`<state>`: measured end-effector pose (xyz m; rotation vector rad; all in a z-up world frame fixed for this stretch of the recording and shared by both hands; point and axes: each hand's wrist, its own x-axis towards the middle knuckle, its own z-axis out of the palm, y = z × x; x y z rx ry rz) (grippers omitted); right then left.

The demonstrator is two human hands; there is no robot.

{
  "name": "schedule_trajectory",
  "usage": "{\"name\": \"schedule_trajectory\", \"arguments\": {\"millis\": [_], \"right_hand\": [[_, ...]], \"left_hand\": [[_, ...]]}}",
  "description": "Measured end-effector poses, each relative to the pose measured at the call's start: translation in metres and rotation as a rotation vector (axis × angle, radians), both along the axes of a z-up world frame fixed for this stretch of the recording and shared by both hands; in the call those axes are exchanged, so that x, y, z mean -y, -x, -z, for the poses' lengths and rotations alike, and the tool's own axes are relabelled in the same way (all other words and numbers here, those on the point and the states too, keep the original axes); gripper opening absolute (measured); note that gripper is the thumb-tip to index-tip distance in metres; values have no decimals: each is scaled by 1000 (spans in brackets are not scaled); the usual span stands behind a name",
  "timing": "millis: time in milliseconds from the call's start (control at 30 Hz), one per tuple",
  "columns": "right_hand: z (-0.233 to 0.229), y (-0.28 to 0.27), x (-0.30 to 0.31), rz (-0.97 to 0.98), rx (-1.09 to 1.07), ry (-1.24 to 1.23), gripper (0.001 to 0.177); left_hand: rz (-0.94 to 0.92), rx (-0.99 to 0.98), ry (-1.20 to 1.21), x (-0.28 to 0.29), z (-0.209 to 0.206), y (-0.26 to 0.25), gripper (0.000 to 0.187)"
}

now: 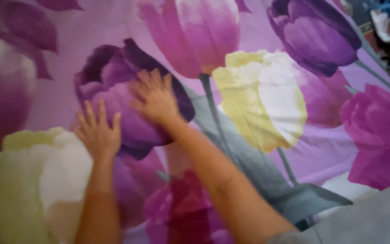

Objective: The person folds a large floral-patterned bedsheet on a tiled floor. They smooth the sheet, fold it in half lengthwise, then fold it again into a compact rectangle, adjusting edges to align the pattern.

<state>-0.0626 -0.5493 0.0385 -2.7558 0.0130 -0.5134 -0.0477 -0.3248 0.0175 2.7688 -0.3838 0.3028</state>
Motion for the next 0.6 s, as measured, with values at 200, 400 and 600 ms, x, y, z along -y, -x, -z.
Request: {"name": "schedule_trajectory", "arguments": {"millis": [200, 400, 600], "right_hand": [[-3, 99, 294, 538, -111, 36, 57], [-30, 287, 452, 1041, -408, -112, 82], [-26, 193, 362, 576, 96, 107, 75]], "left_hand": [[9, -18, -53, -1, -18, 4, 68], [-64, -34, -66, -5, -14, 13, 67], [-261, 77, -200, -2, 5, 97, 60]]}}
